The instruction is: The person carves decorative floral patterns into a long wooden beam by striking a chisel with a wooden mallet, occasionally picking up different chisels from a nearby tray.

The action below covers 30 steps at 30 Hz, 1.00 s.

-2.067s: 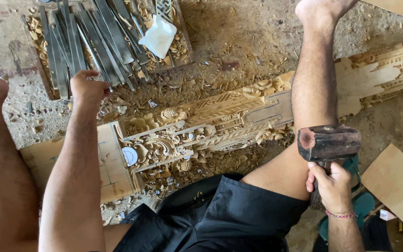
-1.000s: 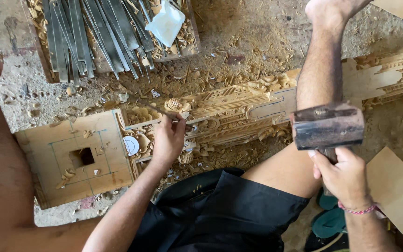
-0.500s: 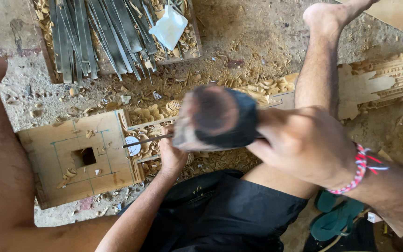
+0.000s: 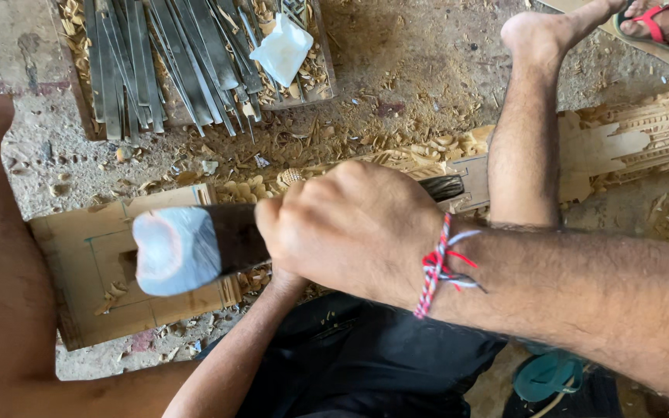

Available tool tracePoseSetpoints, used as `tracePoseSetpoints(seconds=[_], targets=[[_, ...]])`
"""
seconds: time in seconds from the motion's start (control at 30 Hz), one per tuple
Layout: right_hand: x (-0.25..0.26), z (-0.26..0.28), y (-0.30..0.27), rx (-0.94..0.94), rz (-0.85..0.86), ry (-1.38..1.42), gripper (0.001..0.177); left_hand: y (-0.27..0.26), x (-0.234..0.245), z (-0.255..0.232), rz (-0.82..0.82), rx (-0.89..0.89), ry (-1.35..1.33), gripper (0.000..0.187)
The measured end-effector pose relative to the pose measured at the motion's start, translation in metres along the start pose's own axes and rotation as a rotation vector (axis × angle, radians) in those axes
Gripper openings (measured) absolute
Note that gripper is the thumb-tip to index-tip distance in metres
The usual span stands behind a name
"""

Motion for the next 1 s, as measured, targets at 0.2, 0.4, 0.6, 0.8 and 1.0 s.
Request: tracePoseSetpoints(seconds=[0.2,0.4,0.6,0.8,1.0], targets=[[0.005,-0.029,0.013,-0.095,0.033,0.019,0.006,0.002,-0.005,0.009,0.029,0.002,0.075,0.026],[-0.006,-0.070,0.004,-0.116,0.321,-0.041,0.015,0.019,-0.004,-0.026,0.145,-0.030,0.141,0.025],[-0.023,-0.129,-0.038,-0.356,0.471,-0.016,0.043,0.039,-0.014,-0.030,0.387,0.179,0.312,0.035],[-0.037,-0.158,-0.078,-0.496,0.505,-0.103,0.034,0.050,-0.024,-0.045,0.551,0.236,0.412,0.040],[-0.061,-0.175,-0.104,-0.458,0.446,-0.166,0.033,0.063,-0.043,-0.042,0.652,0.119,0.394,0.046]])
Point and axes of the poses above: each hand's wrist, its own y-axis towards the middle knuckle, its own x-axis out of the back of the hand, z = x × y, the point moved 10 cm from there along y, towards the middle knuckle, and after that the axes turned 14 degrees about x, right-handed, at the moved point
